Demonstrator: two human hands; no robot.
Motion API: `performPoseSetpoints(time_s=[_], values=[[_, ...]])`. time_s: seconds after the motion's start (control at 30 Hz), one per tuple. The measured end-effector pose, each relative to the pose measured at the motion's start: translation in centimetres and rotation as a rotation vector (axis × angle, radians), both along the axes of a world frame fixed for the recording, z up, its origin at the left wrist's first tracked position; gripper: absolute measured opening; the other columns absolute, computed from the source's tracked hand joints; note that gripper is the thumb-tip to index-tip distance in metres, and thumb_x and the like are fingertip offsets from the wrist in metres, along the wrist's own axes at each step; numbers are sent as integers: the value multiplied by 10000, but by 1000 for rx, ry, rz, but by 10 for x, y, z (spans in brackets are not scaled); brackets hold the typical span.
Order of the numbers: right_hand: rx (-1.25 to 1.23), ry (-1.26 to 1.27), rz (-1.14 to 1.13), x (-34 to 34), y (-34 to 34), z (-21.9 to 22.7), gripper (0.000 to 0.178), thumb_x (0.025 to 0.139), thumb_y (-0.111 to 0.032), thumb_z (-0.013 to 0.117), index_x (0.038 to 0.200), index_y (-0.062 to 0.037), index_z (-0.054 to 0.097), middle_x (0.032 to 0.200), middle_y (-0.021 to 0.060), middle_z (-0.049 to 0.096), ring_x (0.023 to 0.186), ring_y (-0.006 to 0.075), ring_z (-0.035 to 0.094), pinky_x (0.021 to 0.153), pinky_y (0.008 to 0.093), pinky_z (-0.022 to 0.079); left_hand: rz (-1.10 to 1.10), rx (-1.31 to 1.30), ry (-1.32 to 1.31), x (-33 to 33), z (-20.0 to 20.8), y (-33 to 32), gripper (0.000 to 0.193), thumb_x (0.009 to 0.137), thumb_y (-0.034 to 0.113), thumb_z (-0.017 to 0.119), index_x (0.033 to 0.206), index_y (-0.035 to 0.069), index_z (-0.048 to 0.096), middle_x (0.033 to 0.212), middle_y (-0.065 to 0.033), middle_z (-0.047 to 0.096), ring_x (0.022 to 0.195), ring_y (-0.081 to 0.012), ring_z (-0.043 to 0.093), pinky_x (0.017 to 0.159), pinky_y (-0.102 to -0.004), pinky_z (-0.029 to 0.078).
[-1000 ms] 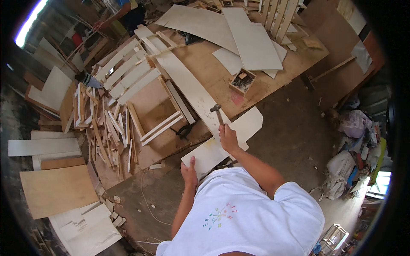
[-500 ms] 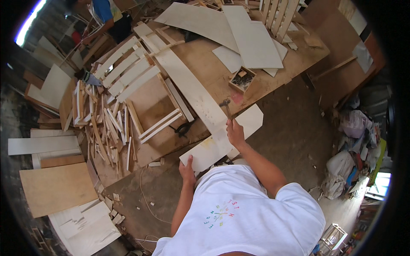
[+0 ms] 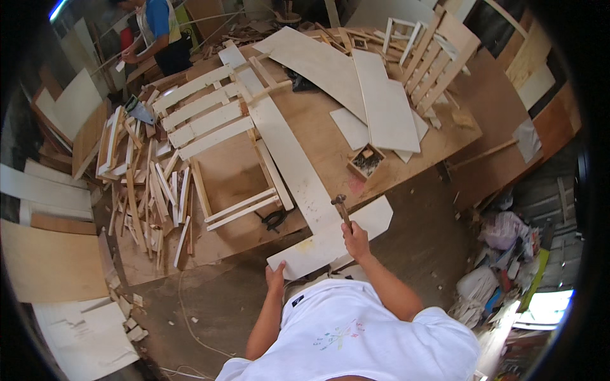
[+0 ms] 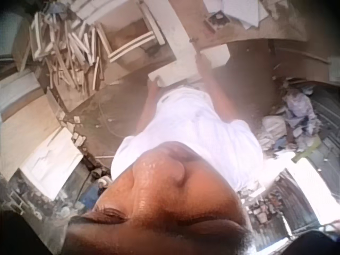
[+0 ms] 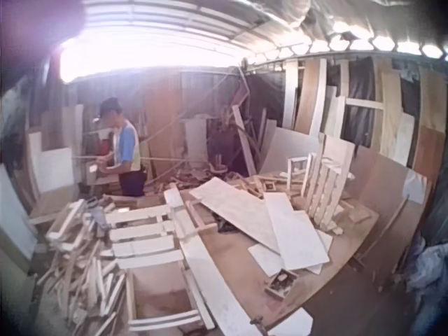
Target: The person assembles pieces of wood into a larger structure by aligning them on a work table and hammering nails to secure the joints.
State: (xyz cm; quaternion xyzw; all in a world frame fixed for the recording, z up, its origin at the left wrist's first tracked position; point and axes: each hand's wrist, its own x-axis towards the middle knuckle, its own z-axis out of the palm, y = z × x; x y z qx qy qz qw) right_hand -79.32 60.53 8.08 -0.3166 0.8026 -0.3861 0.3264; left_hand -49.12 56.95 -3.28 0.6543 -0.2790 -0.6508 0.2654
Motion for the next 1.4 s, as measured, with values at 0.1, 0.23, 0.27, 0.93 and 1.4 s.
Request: performPoseSetpoints(time_s=[0.1,0.23,0.27,0.93,1.4], values=[[-40,132,1,-13,-28,5,507,977,-492,595,923,12,603,714,197,641,712,377,665,661,478,494,-13,-121,-396,-9,-18,4,670,876,237,782,1400,-14,449,1389,-215,489,1276,-361,495,1072,-448,401],[-102,186,38,-41,-120,28,489,972,-456,608,919,29,574,790,250,655,800,429,656,709,490,491,40,-644,-798,-71,63,-19,634,807,102,765,1368,20,483,1362,-228,449,1307,-401,410,1135,-491,301],[-185,319,115,-56,-153,17,437,956,-413,637,944,20,579,814,233,641,812,420,636,719,494,481,-42,-739,-750,-91,89,-33,577,787,74,752,1319,29,533,1349,-216,472,1309,-393,412,1137,-490,284],[-316,698,769,-190,-650,-51,389,901,-386,730,999,-38,588,952,169,682,997,355,654,841,493,468,-104,-558,-1091,-302,72,-217,961,666,476,912,1456,136,482,1429,-297,370,1320,-497,371,1066,-612,334],[-949,201,259,-218,-557,5,202,906,-45,750,872,-13,553,802,40,608,700,92,512,660,267,497,-105,-438,-1089,-318,77,-220,1033,632,479,926,1482,159,434,1448,-294,332,1366,-486,332,1094,-602,310]])
